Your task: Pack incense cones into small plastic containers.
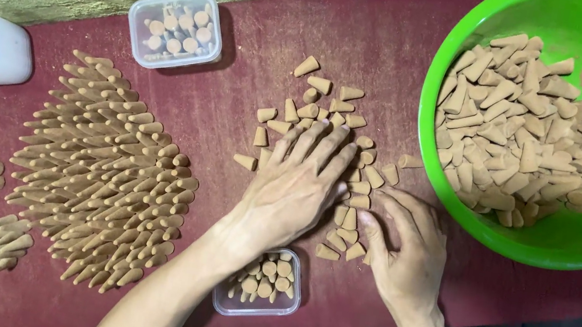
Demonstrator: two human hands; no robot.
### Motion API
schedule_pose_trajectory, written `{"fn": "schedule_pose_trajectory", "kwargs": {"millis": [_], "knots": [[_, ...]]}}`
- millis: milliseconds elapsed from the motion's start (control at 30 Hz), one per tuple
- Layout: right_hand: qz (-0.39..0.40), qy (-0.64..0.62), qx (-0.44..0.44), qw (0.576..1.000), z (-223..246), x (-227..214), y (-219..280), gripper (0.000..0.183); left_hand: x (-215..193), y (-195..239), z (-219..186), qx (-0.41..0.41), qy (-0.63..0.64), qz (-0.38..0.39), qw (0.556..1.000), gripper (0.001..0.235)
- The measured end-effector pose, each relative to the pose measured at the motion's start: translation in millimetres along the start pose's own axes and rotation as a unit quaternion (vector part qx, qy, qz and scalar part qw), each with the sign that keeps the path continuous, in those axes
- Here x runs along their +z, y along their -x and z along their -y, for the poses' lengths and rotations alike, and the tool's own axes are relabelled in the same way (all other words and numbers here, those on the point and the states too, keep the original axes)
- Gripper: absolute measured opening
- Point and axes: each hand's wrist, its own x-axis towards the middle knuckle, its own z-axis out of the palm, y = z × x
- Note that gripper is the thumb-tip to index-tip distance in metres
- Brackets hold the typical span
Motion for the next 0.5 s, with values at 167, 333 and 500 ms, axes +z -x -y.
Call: {"fn": "schedule_pose_trajectory", "kwargs": {"millis": [167, 333, 500], "knots": [[-0.030, -0.004, -0.066, 0.997, 4.3, 4.8, -19.6, 0.043, 7.5, -25.7, 15.1, 0.017, -0.036, 0.028, 0.999, 0.043], [0.031, 0.026, -0.104, 0.994, 12.4, 6.8, -41.0, 0.051, 9.0, -34.5, 21.5, 0.041, -0.075, 0.016, 0.996, 0.038], [0.042, 0.074, -0.126, 0.988, 9.2, 14.1, -40.9, 0.044, 16.9, -39.0, 26.6, 0.049, -0.099, -0.005, 0.994, 0.032]]}}
